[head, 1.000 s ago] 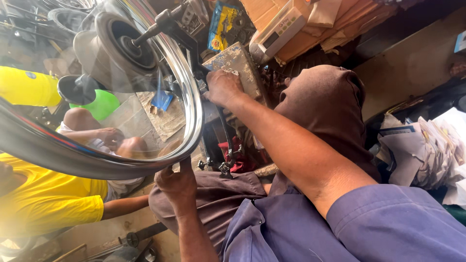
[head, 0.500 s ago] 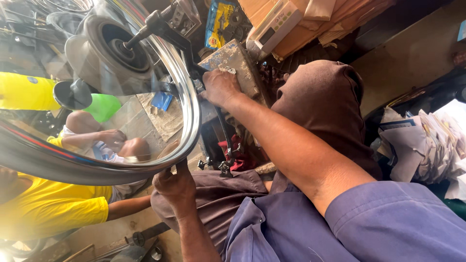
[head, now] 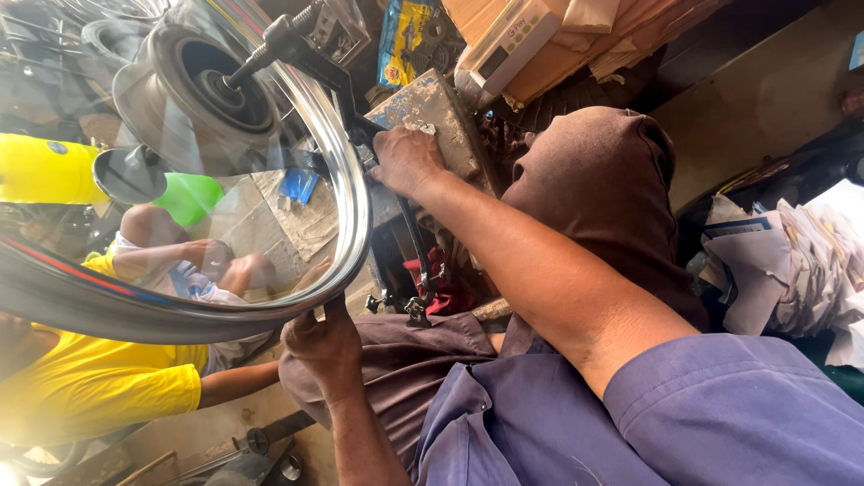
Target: The person works on a bicycle wheel by manually tensioning or aligning spokes using a tool and rotating the wheel on a stand to check for true.
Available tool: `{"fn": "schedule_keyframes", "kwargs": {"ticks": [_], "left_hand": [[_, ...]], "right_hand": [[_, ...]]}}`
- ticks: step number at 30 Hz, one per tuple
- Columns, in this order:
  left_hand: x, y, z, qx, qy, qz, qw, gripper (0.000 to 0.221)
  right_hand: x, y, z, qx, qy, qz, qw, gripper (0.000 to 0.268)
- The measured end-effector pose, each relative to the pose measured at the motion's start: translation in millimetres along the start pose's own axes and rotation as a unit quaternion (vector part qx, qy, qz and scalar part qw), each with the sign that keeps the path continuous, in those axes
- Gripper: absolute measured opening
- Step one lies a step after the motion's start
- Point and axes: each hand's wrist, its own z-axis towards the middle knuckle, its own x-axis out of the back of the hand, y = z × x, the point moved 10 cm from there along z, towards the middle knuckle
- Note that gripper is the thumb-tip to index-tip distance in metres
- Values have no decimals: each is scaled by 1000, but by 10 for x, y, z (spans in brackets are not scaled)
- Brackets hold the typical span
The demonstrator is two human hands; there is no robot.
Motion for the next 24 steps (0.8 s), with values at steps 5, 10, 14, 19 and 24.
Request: {"fn": "schedule_keyframes", "kwargs": {"ticks": [5, 10, 14, 19, 24], "left_hand": [[33, -86, -16, 3, 7, 45, 999, 18], [47, -222, -27, 29, 7, 86, 996, 16], [30, -285, -42, 58, 4, 32, 998, 18], [14, -361, -56, 40, 0, 18, 999, 22], [77, -246, -55, 46, -89, 151, 983, 56]], "right_hand": [[-34, 20, 8, -4, -11, -7, 1000, 48], [-21, 21, 25, 7, 22, -10, 1000, 50], [-45, 25, 42, 5, 15, -13, 1000, 50], [-73, 28, 42, -2, 2, -10, 1000, 48], [-27, 12, 31, 13, 24, -4, 1000, 47]]}}
